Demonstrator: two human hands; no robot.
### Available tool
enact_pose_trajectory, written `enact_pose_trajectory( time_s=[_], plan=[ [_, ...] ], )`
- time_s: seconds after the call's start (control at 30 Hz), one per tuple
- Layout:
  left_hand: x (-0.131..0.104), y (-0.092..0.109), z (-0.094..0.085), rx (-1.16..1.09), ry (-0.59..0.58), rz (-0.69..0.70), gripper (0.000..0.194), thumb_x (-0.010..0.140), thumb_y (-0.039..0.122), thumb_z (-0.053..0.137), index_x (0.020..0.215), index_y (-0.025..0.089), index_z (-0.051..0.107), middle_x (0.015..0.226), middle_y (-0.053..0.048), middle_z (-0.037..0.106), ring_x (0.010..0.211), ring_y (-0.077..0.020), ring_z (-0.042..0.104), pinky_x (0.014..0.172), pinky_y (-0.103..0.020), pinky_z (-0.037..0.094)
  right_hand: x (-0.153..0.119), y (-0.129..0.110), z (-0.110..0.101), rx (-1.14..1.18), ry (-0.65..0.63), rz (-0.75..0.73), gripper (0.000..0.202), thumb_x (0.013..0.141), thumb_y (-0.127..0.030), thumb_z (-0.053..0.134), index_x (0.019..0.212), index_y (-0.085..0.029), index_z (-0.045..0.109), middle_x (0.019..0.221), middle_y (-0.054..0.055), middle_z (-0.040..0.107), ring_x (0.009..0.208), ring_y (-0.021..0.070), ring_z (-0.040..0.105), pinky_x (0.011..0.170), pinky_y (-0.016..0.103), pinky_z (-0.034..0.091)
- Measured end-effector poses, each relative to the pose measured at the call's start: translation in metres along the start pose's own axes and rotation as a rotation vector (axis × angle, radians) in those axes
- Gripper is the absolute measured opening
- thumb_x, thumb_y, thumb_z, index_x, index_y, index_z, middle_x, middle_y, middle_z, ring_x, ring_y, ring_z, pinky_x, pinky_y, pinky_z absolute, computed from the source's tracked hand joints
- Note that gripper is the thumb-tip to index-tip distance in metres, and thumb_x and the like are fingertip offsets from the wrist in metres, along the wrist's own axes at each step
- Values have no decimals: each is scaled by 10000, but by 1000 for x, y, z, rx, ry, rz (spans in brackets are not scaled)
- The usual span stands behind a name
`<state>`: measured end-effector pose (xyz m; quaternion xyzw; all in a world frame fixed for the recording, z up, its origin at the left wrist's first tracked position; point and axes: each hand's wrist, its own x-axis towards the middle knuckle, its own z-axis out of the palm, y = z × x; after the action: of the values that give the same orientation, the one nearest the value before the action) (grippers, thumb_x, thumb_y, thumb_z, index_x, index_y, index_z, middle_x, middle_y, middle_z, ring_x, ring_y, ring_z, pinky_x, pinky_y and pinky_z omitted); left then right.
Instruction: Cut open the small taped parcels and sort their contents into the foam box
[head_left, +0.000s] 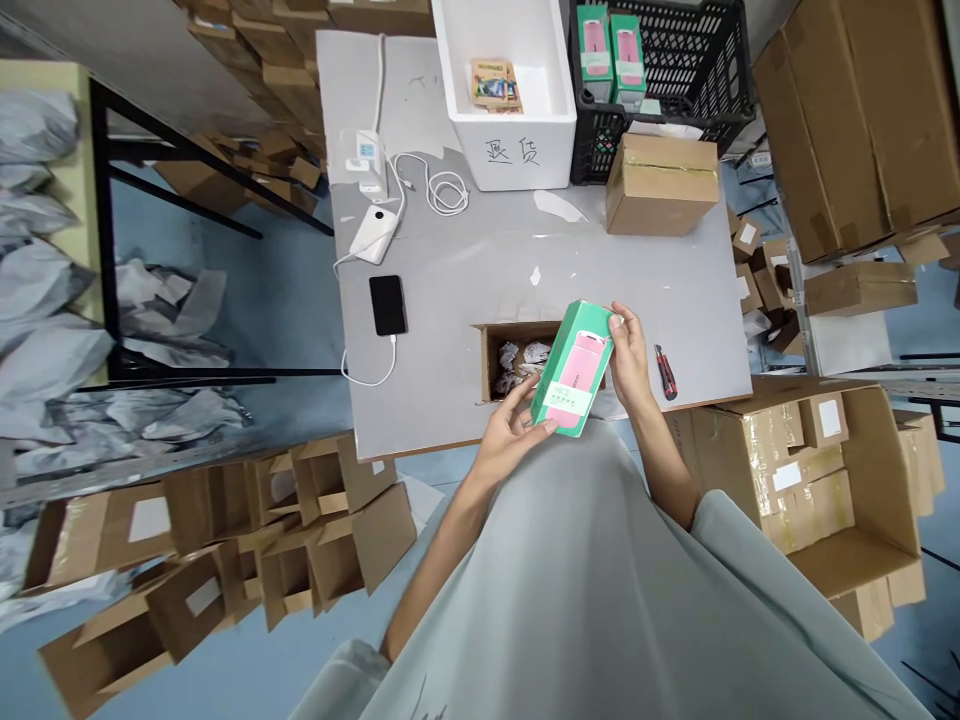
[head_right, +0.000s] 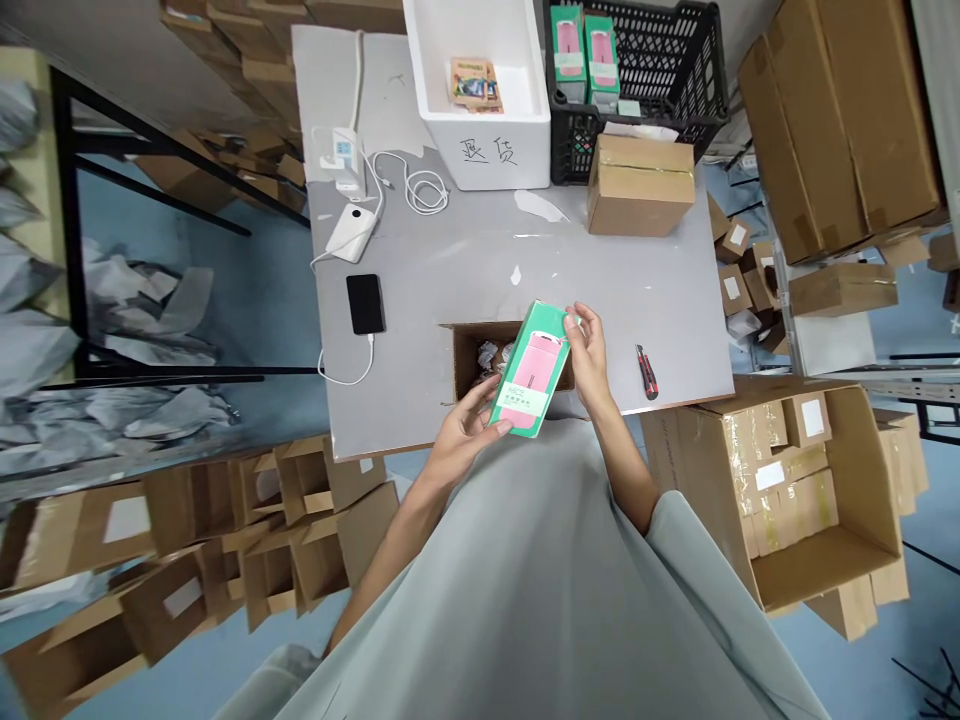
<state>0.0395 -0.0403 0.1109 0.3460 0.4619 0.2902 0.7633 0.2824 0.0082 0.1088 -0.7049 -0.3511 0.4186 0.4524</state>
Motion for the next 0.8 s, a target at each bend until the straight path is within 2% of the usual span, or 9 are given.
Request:
enact_pose_trajectory(
  time_s=[0.17, 0.27, 0.33, 0.4, 0.5, 0.6, 0.7, 0.8],
  plan=[
    [-4, 3, 9, 192, 176, 58, 987, 836, 613, 974, 1662, 277, 551, 1672, -186, 596, 1366, -351, 743, 1036, -468, 701, -31, 0, 18, 138, -54, 61, 1243, 933, -824, 799, 1863, -325, 143, 1737, 210, 532, 1381, 339, 737, 1129, 513, 668],
    [-11, 9, 11, 392, 263, 143, 978, 839, 579, 972, 1676, 300, 551, 1663, -169, 573, 1438, -360, 693, 1042, -459, 700, -49, 1, 27, 163, -105, 59, 1368, 893, -774, 871, 1879, -356, 21, 1717, 179, 563, 1391, 336, 742, 1092, 486, 696],
    [-14, 14, 7, 456, 223, 180, 999, 810, 579, 993, 1675, 314, 568, 1634, -158, 585, 1465, -372, 672, 1050, -473, 700, -53, 5, 27, 190, -116, 78, 1347, 901, -762, 858, 1881, -353, 29, 1676, 163, 613, 1376, 329, 753, 1110, 494, 689],
    [-15, 18, 1, 409, 146, 166, 976, 820, 607, 984, 1662, 318, 584, 1625, -161, 604, 1481, -390, 667, 1040, -486, 707, -51, 8, 21, 232, -142, 120, 1276, 924, -755, 819, 1880, -344, 81, 1620, 149, 675, 1347, 335, 767, 1104, 521, 689],
    [-9, 22, -8, 206, 22, 45, 886, 891, 640, 926, 1640, 303, 594, 1658, -186, 618, 1474, -410, 686, 1020, -502, 718, -47, 10, 12, 262, -198, 185, 1122, 971, -738, 739, 1866, -339, 193, 1558, 127, 734, 1314, 349, 776, 1033, 536, 712],
    [-1, 24, -11, 16, -116, -122, 863, 887, 621, 940, 1608, 273, 617, 1622, -199, 669, 1359, -398, 760, 994, -522, 729, -46, 8, 7, 258, -206, 170, 1024, 988, -716, 708, 1838, -324, 293, 1545, 123, 749, 1317, 348, 772, 1037, 535, 703],
    [3, 26, -9, -76, -152, -205, 865, 841, 561, 997, 1565, 241, 650, 1532, -194, 739, 1329, -391, 778, 1018, -527, 720, -46, 5, 8, 248, -225, 112, 1076, 954, -750, 735, 1831, -303, 303, 1577, 137, 732, 1383, 360, 744, 1135, 571, 659],
    [5, 27, -9, -98, -149, -236, 815, 823, 546, 1017, 1496, 213, 702, 1442, -192, 790, 1333, -396, 780, 1063, -547, 701, -46, 3, 9, 197, -268, 103, 1167, 937, -873, 673, 1853, -301, 231, 1633, 150, 691, 1446, 368, 715, 1186, 587, 633]
  ],
)
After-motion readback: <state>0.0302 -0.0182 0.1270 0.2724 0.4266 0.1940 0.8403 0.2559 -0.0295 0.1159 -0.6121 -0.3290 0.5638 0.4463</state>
